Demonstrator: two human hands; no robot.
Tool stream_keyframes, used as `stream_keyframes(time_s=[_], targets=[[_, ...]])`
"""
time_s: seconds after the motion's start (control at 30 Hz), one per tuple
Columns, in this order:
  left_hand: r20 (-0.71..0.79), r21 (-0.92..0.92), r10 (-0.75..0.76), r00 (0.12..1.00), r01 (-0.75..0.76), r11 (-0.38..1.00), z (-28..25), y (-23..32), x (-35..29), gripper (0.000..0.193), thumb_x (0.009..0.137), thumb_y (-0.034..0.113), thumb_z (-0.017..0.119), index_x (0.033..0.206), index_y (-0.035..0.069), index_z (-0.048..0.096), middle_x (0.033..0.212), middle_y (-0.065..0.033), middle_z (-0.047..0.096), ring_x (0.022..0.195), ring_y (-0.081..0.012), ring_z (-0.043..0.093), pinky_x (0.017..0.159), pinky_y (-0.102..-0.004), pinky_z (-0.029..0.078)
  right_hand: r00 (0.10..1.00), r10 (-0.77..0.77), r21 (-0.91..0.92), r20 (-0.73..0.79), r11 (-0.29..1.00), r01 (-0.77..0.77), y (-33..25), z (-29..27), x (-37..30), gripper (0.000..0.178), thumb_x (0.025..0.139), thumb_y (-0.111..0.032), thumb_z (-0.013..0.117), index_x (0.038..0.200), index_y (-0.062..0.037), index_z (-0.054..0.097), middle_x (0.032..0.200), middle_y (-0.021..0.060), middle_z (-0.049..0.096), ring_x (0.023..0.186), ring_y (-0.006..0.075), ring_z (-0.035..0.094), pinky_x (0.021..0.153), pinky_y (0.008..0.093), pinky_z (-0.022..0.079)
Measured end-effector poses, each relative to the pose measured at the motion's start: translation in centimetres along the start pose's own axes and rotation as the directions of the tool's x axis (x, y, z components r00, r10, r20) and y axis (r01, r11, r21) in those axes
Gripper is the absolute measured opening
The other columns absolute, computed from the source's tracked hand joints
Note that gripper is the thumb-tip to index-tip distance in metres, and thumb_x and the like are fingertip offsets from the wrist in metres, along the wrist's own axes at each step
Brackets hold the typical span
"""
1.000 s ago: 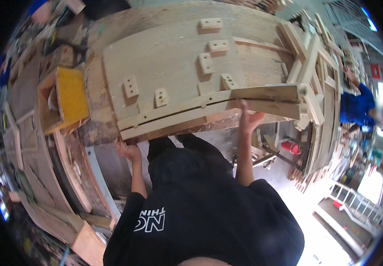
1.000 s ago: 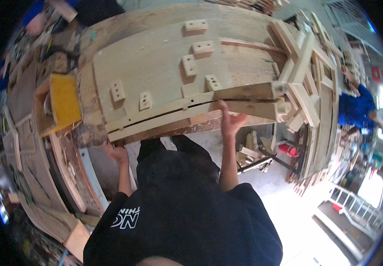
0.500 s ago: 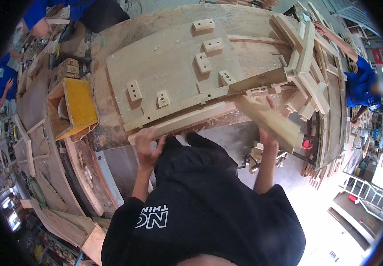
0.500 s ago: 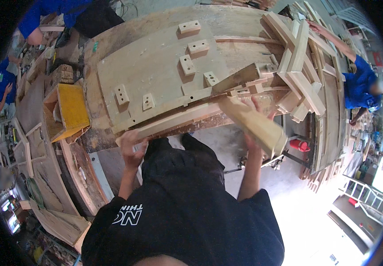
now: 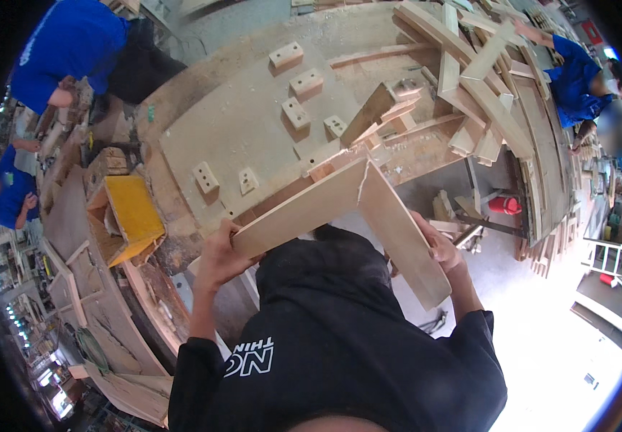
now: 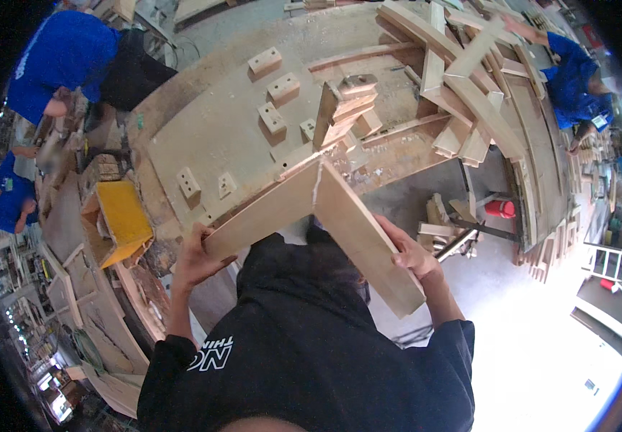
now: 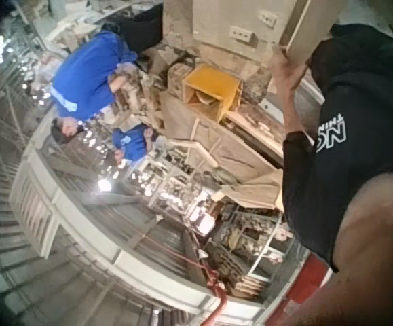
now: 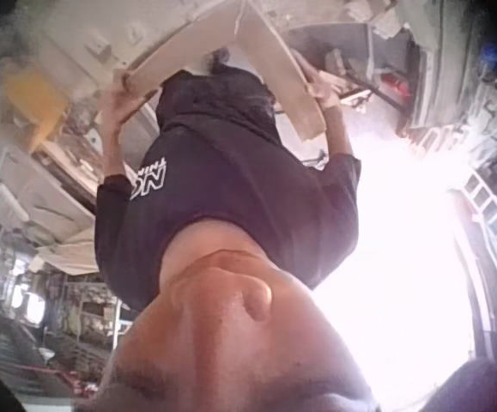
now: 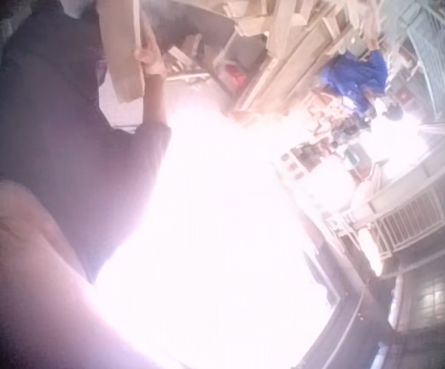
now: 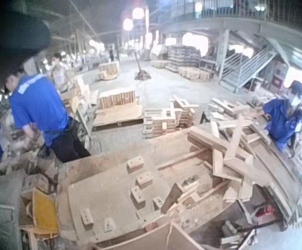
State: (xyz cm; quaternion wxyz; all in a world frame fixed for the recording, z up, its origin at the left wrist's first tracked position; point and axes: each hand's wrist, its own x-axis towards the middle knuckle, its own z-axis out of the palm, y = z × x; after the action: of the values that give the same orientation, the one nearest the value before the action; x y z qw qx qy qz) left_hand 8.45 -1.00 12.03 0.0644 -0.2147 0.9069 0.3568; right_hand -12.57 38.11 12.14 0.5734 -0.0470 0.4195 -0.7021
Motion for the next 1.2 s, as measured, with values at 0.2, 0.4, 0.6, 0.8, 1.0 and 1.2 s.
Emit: stream_keyframes(time_s=[0.2,0.4,0.6,0.8,1.0,1.2], targets=[[0.266,-0.046,0.266,0.927,-0.263,0.964,-13.4,2.3,4.6,0.065,0.052,0.030,0.097,0.100,0.006,0.059,0.077,-0.0105,0.066,0.078,-0.0198,0.066,0.068,-0.0326,0.049,0.979,-0.045,-0.111,0.201,0.991,0.068,-4.2,4.1,4.5,0.113,0.070,-0.050,0.083,0.155,-0.0027,0.025,0.142,0.0135,0.047,0.129,0.0285,0.048,0.106,0.0432,0.041],[-0.042,0.462,0.528,0.848,-0.452,0.763,-22.5,10.4,9.7,0.049,0.058,0.019,0.090,0.098,0.006,0.065,0.086,-0.0133,0.068,0.078,-0.0314,0.065,0.071,-0.0363,0.051,0.664,-0.414,-0.448,0.622,0.508,0.736,-11.3,8.9,6.2,0.082,0.079,-0.035,0.082,0.146,-0.0041,0.045,0.132,0.0178,0.058,0.116,0.0304,0.058,0.100,0.0412,0.042],[-0.206,0.870,0.969,0.136,-0.428,0.245,-26.5,17.6,13.3,0.039,0.070,0.008,0.077,0.108,0.008,0.066,0.101,-0.0120,0.069,0.092,-0.0328,0.066,0.081,-0.0425,0.052,0.518,-0.347,-0.612,0.782,-0.585,0.532,-15.7,18.4,1.2,0.061,0.074,-0.031,0.077,0.133,-0.0390,0.062,0.110,0.0107,0.059,0.093,0.0231,0.056,0.090,0.0431,0.038],[-0.283,0.898,0.952,-0.117,-0.381,0.221,-27.0,24.7,14.2,0.031,0.079,0.009,0.070,0.109,0.003,0.064,0.116,-0.0198,0.065,0.112,-0.0359,0.062,0.094,-0.0439,0.048,0.469,-0.422,-0.433,0.776,-0.897,-0.091,-14.4,17.7,-0.5,0.056,0.081,-0.033,0.066,0.133,-0.0511,0.057,0.103,0.0048,0.053,0.094,0.0199,0.056,0.094,0.0489,0.036],[-0.445,0.823,0.876,-0.184,-0.469,0.320,-22.8,25.3,15.8,0.057,0.073,0.008,0.083,0.126,0.007,0.060,0.126,-0.0119,0.063,0.115,-0.0320,0.060,0.097,-0.0390,0.048,0.300,-0.456,-0.320,0.838,-0.855,-0.408,-16.4,11.7,-2.3,0.066,0.072,-0.027,0.077,0.130,-0.0518,0.059,0.107,0.0030,0.053,0.093,0.0172,0.053,0.095,0.0430,0.034],[0.048,0.741,0.812,0.582,-0.566,0.362,-10.2,12.4,12.5,0.058,0.078,0.029,0.077,0.128,0.008,0.058,0.133,-0.0124,0.057,0.129,-0.0322,0.049,0.109,-0.0533,0.034,0.468,-0.777,-0.619,0.422,-0.624,-0.477,-18.5,7.1,-8.9,0.064,0.069,-0.022,0.083,0.128,-0.0400,0.065,0.107,0.0070,0.054,0.096,0.0242,0.051,0.090,0.0413,0.040]])
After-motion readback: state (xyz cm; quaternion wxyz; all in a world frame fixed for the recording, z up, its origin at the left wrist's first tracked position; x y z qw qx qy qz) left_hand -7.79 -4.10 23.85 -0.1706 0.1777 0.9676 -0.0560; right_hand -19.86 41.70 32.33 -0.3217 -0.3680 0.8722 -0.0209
